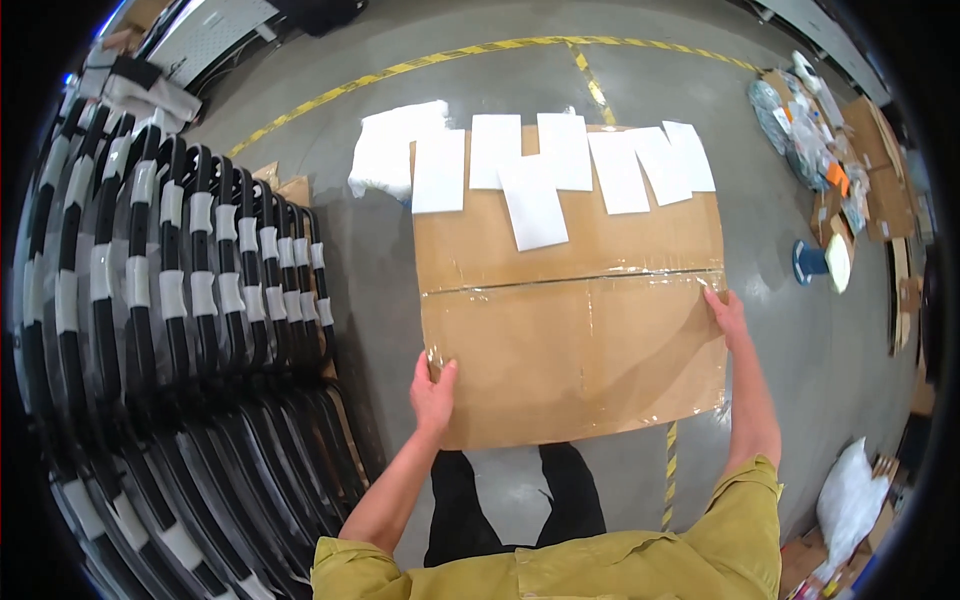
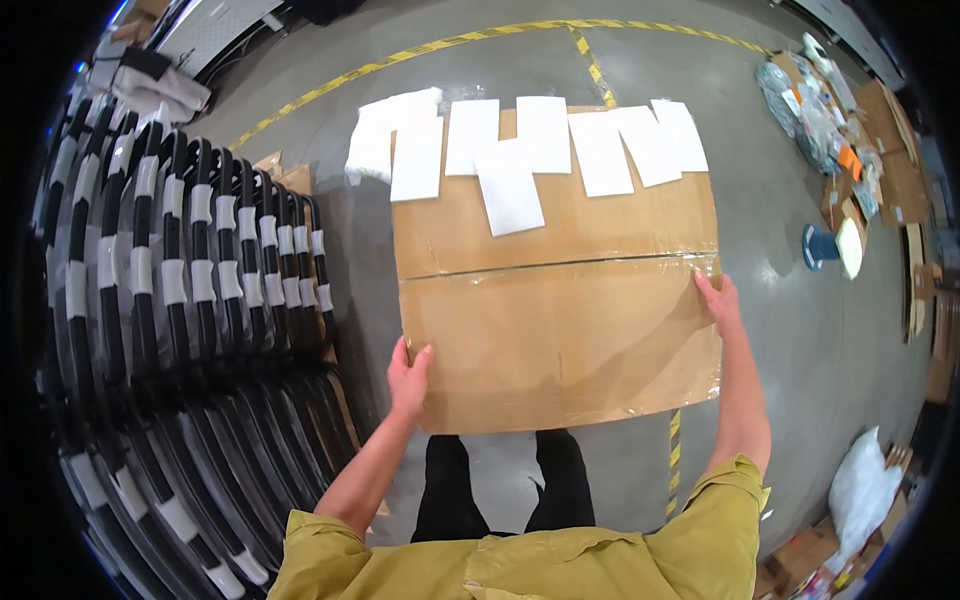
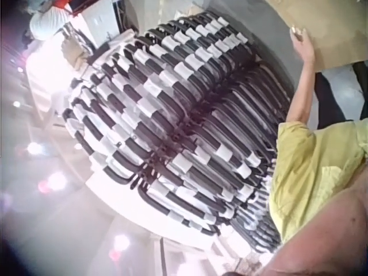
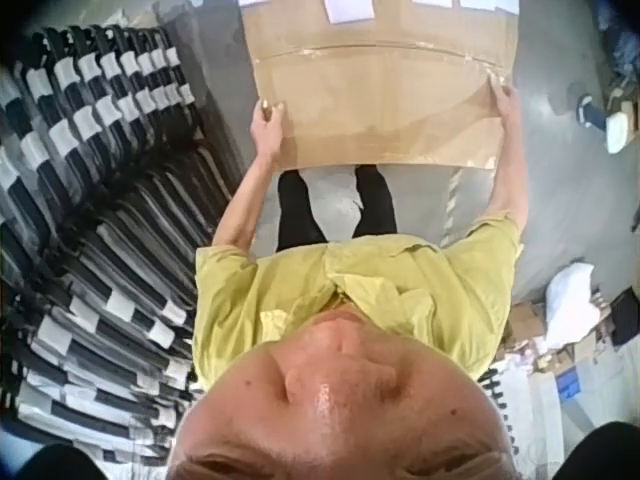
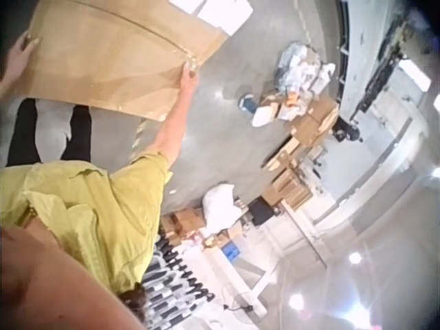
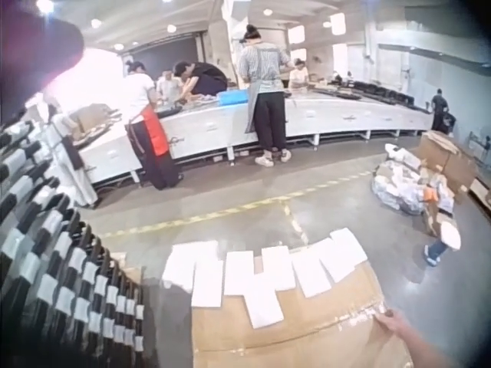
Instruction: Applying labels and protective wrapping to a stack of chair frames in a warehouse setting.
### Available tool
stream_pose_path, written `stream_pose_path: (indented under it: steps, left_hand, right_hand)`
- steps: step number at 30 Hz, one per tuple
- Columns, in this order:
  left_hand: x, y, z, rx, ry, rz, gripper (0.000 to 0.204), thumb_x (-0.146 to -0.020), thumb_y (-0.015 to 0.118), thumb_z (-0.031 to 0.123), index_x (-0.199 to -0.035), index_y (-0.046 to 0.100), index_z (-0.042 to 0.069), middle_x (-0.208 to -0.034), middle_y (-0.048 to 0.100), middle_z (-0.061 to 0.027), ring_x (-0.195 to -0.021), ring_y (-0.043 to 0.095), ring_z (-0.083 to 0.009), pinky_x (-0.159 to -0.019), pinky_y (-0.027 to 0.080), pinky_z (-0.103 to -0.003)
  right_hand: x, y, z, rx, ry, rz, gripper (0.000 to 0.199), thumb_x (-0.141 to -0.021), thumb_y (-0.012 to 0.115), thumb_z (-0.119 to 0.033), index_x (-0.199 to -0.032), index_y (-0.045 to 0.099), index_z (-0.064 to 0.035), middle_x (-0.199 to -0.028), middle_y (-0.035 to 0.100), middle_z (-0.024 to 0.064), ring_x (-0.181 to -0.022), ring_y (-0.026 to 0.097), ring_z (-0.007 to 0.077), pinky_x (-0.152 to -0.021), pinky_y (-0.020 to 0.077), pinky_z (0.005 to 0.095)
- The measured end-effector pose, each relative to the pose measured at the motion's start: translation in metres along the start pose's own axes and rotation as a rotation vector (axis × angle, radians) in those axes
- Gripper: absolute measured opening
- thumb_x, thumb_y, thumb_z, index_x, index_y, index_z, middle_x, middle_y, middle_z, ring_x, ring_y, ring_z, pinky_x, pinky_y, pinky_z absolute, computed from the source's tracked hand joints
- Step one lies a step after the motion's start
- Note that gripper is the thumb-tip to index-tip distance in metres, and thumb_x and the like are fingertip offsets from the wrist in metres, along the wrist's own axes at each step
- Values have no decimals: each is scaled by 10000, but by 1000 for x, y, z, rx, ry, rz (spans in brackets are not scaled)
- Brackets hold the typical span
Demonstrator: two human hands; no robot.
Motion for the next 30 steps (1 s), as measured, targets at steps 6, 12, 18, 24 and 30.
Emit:
stream_pose_path:
  steps: [6,12,18,24,30]
  left_hand:
    - [80,35,-13,141,-161,7,504,-754,555,139,-1181,352,-35,-1096,502,-123,-1001,482,-171,-846,371,-273]
    - [96,32,-24,269,-177,25,501,-767,531,110,-1202,317,-18,-1151,453,-130,-1047,444,-183,-874,347,-270]
    - [102,0,-54,253,-144,132,495,-758,551,106,-1193,345,-7,-1143,456,-121,-1059,434,-189,-894,334,-302]
    - [136,-82,-78,194,-275,73,374,-752,560,62,-1109,460,14,-1109,490,-103,-1020,468,-179,-842,395,-288]
    - [191,-161,-117,5,-316,-25,326,-753,550,106,-1064,489,26,-1046,519,-92,-931,513,-185,-761,430,-283]
  right_hand:
    - [-32,-24,19,140,10,-88,542,-702,635,-398,-1021,489,15,-923,557,111,-848,528,176,-734,420,295]
    - [6,-29,-38,394,-509,515,573,-698,632,-363,-1095,454,10,-1049,507,161,-969,484,261,-824,383,341]
    - [101,144,-197,241,-730,177,563,-642,681,-348,-1017,470,16,-1009,493,158,-962,454,279,-829,367,353]
    - [79,210,-179,383,-385,179,525,-548,750,-311,-881,491,0,-902,513,144,-854,495,257,-757,406,334]
    - [80,204,-154,-500,-232,-70,322,-658,685,-148,-895,536,13,-789,563,57,-722,523,145,-671,414,270]
Point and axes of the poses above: each hand's wrist, its own x-axis away from the middle knuckle, its own y-axis out of the palm, z = x × y, the point moved 8 cm from there along -x, towards the middle knuckle
